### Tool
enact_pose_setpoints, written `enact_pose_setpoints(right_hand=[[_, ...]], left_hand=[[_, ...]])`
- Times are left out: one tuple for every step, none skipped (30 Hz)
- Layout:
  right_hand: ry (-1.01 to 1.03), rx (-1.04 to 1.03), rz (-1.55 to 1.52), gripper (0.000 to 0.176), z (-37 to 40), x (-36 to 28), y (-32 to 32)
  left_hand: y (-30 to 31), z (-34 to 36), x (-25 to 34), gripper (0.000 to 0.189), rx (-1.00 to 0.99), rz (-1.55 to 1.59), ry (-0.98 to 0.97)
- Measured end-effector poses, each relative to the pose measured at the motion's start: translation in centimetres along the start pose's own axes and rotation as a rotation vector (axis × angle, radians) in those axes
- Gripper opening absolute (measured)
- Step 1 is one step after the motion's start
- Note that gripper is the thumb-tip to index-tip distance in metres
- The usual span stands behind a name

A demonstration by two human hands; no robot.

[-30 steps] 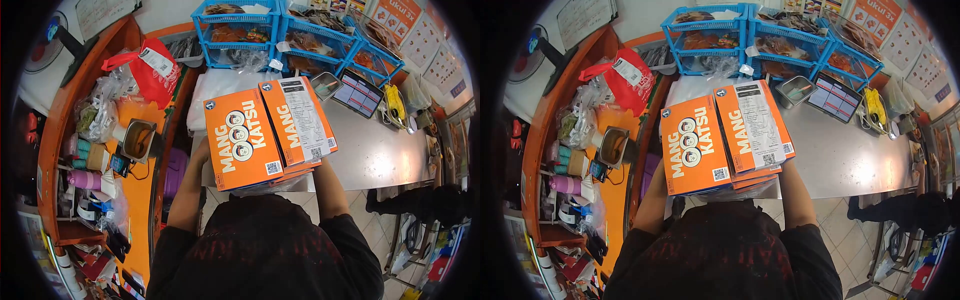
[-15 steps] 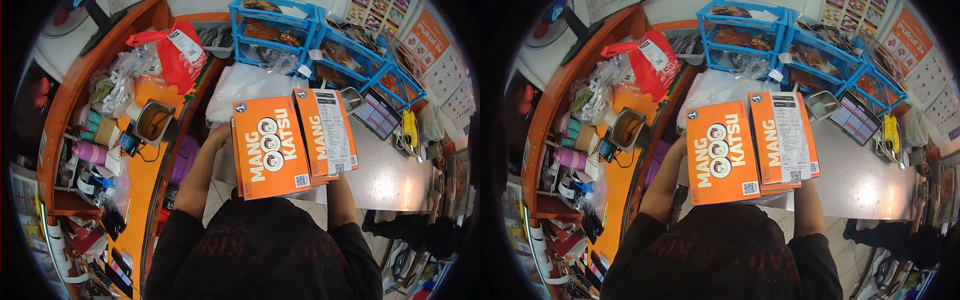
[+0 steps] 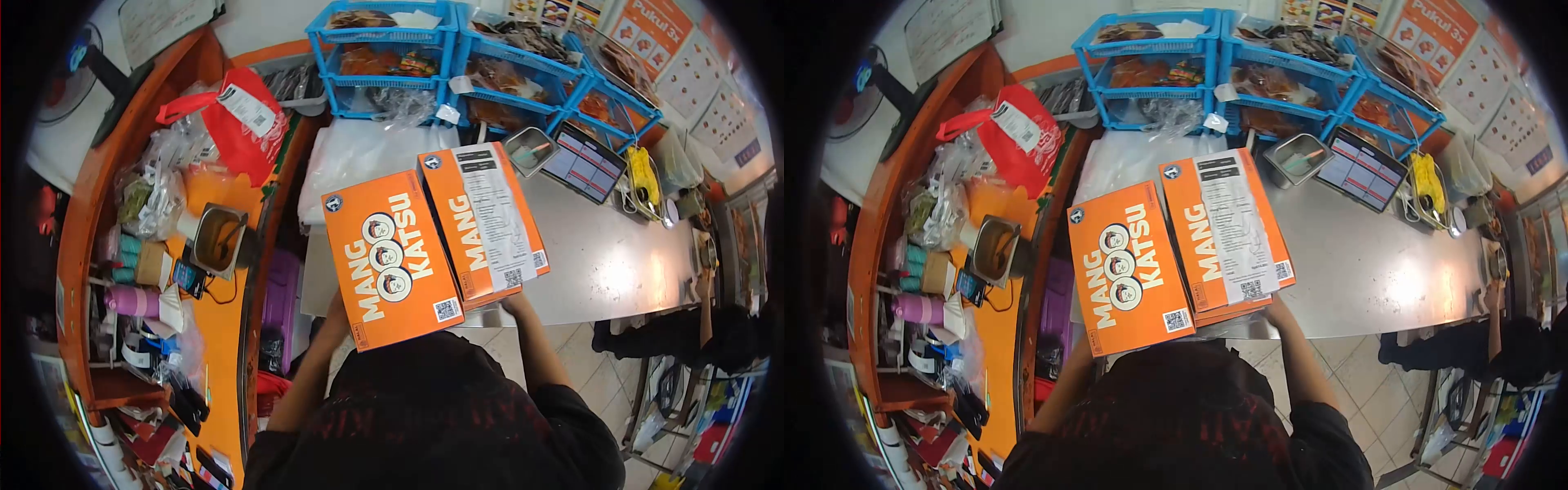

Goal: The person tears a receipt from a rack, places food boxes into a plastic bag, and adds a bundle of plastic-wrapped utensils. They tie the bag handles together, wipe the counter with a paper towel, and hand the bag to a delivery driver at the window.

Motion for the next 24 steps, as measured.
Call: enact_pose_setpoints(right_hand=[[-0.003, 0.011, -0.002, 0.036, 0.4, -1.1, 0.2], [-0.230, -0.079, -0.200, 0.034, 0.9, -2.7, 0.1], [-0.453, -0.171, -0.400, 0.031, 1.2, -3.5, 0.0], [-0.449, -0.165, -0.405, 0.031, 1.4, -3.3, 0.1], [-0.385, -0.121, -0.334, 0.027, 1.7, -3.0, 0.2], [-0.319, -0.077, -0.263, 0.022, 1.9, -2.9, 0.3], [-0.314, -0.072, -0.265, 0.022, 2.0, -3.0, 0.8], [-0.459, -0.101, -0.311, 0.016, 2.1, -3.2, 1.7], [-0.601, -0.132, -0.355, 0.016, 2.1, -3.7, 2.7], [-0.591, -0.133, -0.355, 0.016, 2.2, -5.2, 4.1], [-0.494, -0.085, -0.421, 0.019, 2.3, -7.6, 5.9], [-0.401, -0.038, -0.488, 0.024, 2.5, -9.8, 7.4], [-0.273, 0.015, -0.501, 0.026, 2.4, -12.1, 8.3], [-0.144, 0.067, -0.514, 0.028, 2.0, -13.8, 8.8], [-0.092, 0.113, -0.458, 0.025, 1.2, -14.4, 8.8], [0.016, 0.190, -0.391, 0.023, -0.1, -14.4, 8.2], [0.128, 0.266, -0.324, 0.023, -1.7, -13.9, 7.2], [-0.017, 0.161, -0.505, 0.022, -3.5, -13.2, 5.9], [-0.164, 0.049, -0.681, 0.023, -4.8, -13.1, 4.8], [-0.155, 0.037, -0.682, 0.023, -5.5, -14.3, 4.6], [-0.302, -0.065, -0.881, 0.023, -5.8, -15.5, 4.1], [-0.454, -0.174, -1.074, 0.024, -6.3, -16.4, 3.5], [-0.518, -0.251, -1.123, 0.024, -6.9, -17.0, 3.2], [-0.512, -0.295, -1.108, 0.024, -7.6, -17.4, 2.9]], left_hand=[[0.1, 1.4, -2.1, 0.029, -0.018, -0.120, -0.091], [0.2, 2.6, -4.2, 0.029, -0.033, -0.238, -0.182], [0.3, 3.5, -6.0, 0.029, -0.045, -0.357, -0.276], [0.1, 4.0, -5.8, 0.028, -0.056, -0.476, -0.371], [-0.1, 4.2, -5.6, 0.028, -0.066, -0.595, -0.465], [0.2, 4.4, -5.3, 0.028, -0.068, -0.597, -0.473], [0.0, 4.8, -1.6, 0.024, -0.104, -0.406, -0.141], [-0.1, 5.4, 0.9, 0.020, -0.135, -0.207, 0.185], [0.3, 5.6, 2.1, 0.020, -0.132, -0.205, 0.172], [1.5, 5.7, 3.0, 0.017, -0.075, -0.053, 0.143], [2.6, 6.1, 3.9, 0.014, -0.019, 0.097, 0.117], [3.6, 6.5, 5.5, 0.014, -0.017, 0.096, 0.116], [4.5, 6.4, 7.6, 0.014, -0.032, -0.058, 0.004], [4.8, 5.9, 9.0, 0.016, -0.047, -0.212, -0.109], [4.3, 5.0, 9.4, 0.016, -0.046, -0.213, -0.108], [3.6, 4.0, 10.1, 0.025, 0.096, -0.185, -0.196], [3.3, 2.9, 10.6, 0.034, 0.240, -0.154, -0.286], [3.2, 1.0, 9.4, 0.041, 0.175, -0.050, -0.203], [3.1, -1.0, 7.5, 0.049, 0.112, 0.052, -0.120], [2.6, -2.7, 6.5, 0.054, 0.019, 0.083, -0.072], [2.1, -4.1, 5.8, 0.059, -0.070, 0.112, -0.021], [2.2, -5.7, 5.3, 0.048, -0.017, 0.160, 0.059], [2.6, -7.0, 4.6, 0.030, 0.005, 0.156, -0.010], [2.8, -8.0, 4.7, 0.030, 0.032, 0.158, -0.018]])
Point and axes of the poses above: each hand's wrist, its own z-axis away from the middle knuckle, its own y-axis out of the back of the hand, x = y × z, the point moved 2 cm from there along -z, towards the middle knuckle, and after that the axes turned 6 degrees about -y, right-handed, at the moved point
